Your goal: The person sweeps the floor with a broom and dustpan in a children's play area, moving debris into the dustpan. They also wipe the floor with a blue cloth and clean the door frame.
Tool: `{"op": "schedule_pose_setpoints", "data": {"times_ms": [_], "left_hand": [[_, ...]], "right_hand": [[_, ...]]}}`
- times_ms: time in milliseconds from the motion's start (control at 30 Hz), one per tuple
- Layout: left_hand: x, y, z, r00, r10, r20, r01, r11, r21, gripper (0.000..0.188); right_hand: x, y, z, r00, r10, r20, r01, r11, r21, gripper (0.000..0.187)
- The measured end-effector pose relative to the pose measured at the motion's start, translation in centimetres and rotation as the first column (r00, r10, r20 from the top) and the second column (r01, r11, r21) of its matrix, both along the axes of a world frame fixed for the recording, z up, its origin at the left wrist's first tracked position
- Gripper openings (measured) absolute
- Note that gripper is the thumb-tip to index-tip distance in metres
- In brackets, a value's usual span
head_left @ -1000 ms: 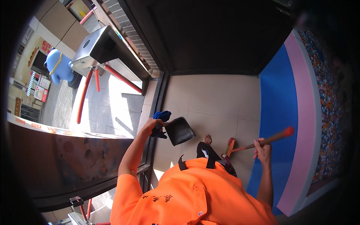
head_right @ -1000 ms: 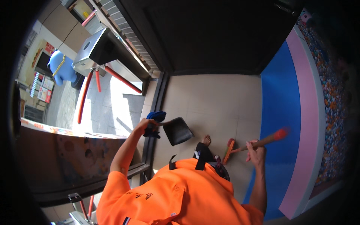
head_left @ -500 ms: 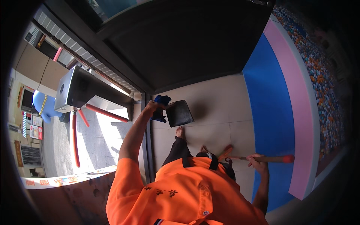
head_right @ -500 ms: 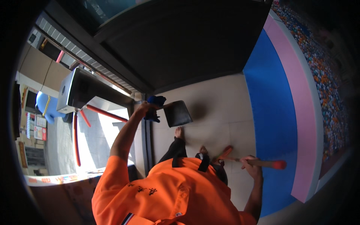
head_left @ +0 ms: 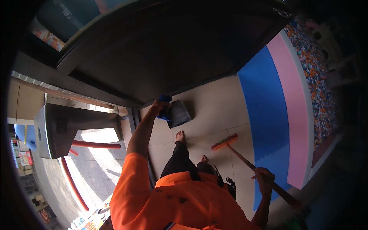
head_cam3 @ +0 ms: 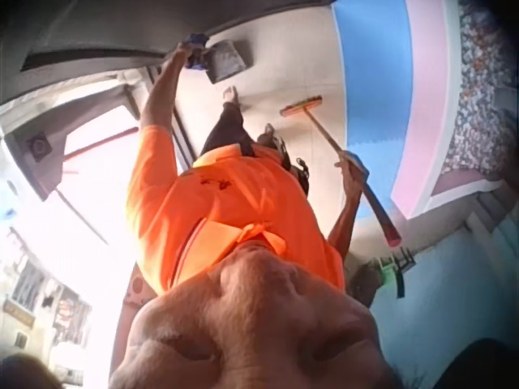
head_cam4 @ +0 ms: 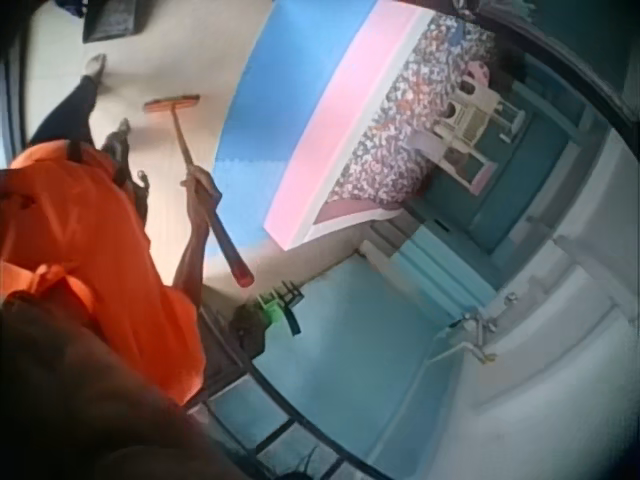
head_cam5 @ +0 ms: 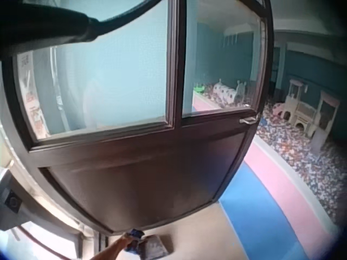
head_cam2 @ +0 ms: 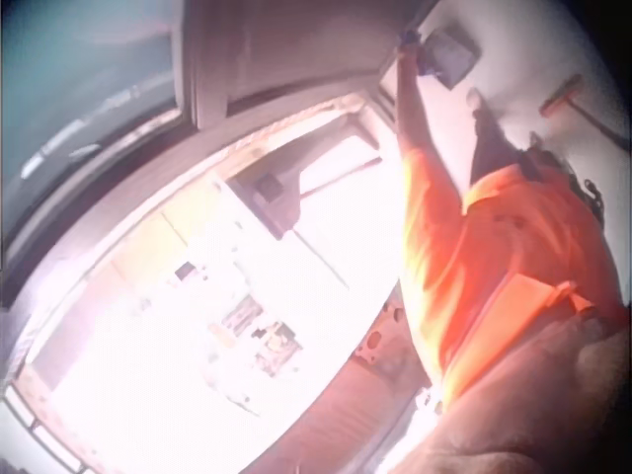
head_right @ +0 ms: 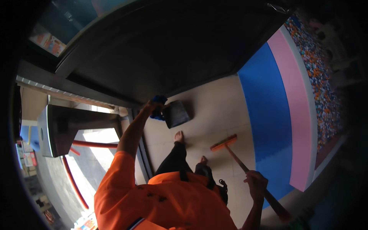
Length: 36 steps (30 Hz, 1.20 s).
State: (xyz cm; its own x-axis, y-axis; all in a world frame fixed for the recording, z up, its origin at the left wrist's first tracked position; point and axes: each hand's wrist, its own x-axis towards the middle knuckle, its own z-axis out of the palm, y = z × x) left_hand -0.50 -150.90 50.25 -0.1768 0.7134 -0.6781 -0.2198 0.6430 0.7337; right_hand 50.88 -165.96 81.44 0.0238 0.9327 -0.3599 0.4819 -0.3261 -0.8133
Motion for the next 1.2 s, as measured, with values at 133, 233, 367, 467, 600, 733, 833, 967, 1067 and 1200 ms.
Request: {"op": "schedule_pose_setpoints", "data": {"times_ms": [133, 233, 367, 467, 600, 733, 833, 967, 1067, 1200], "left_hand": [[-3.2, 4.0, -3.8, 1.0, -0.015, 0.008, 0.015, 0.999, 0.038, 0.018], [-6.3, 6.4, -8.3, 0.992, -0.001, 0.13, -0.002, 1.0, 0.023, 0.012], [-7.5, 8.4, -7.1, 0.955, -0.015, 0.296, -0.009, 0.997, 0.08, 0.02], [-8.8, 7.2, -9.8, 0.901, 0.211, 0.38, -0.274, 0.955, 0.118, 0.029], [-8.9, 5.6, -10.3, 0.856, 0.487, 0.173, -0.496, 0.868, 0.007, 0.035], [-7.4, 2.2, 0.9, 0.808, 0.54, 0.236, -0.558, 0.83, 0.012, 0.034], [-8.5, -2.1, 2.5, 0.833, 0.518, 0.196, -0.532, 0.846, 0.026, 0.029], [-7.8, -9.6, 5.8, 0.799, 0.565, 0.205, -0.58, 0.814, 0.017, 0.033], [-5.8, -15.8, 7.2, 0.765, 0.616, 0.189, -0.618, 0.784, -0.052, 0.033], [-0.5, -25.3, 6.6, 0.64, 0.758, 0.124, -0.741, 0.652, -0.16, 0.033]], "right_hand": [[-5.3, 2.4, 1.9, 0.997, 0.08, -0.006, -0.079, 0.994, 0.076, 0.012], [-8.0, 4.4, 2.5, 0.994, 0.107, 0.001, -0.106, 0.988, 0.111, 0.012], [-12.1, 6.5, 2.7, 0.997, 0.072, 0.031, -0.075, 0.992, 0.097, 0.009], [-14.9, 9.0, 1.7, 0.978, 0.195, 0.075, -0.204, 0.97, 0.132, 0.008], [-18.2, 12.7, -1.0, 0.959, 0.284, -0.011, -0.279, 0.948, 0.151, 0.013], [-21.4, 16.6, -3.2, 0.929, 0.37, 0.006, -0.367, 0.919, 0.141, 0.015], [-24.7, 20.3, -4.7, 0.904, 0.425, 0.036, -0.427, 0.898, 0.11, 0.019], [-29.2, 26.9, -6.6, 0.887, 0.452, 0.089, -0.458, 0.887, 0.059, 0.025], [-31.6, 32.1, -9.1, 0.899, 0.418, 0.133, -0.424, 0.906, 0.021, 0.029], [-34.2, 37.5, -12.7, 0.921, 0.379, 0.095, -0.373, 0.925, -0.073, 0.032]]}}
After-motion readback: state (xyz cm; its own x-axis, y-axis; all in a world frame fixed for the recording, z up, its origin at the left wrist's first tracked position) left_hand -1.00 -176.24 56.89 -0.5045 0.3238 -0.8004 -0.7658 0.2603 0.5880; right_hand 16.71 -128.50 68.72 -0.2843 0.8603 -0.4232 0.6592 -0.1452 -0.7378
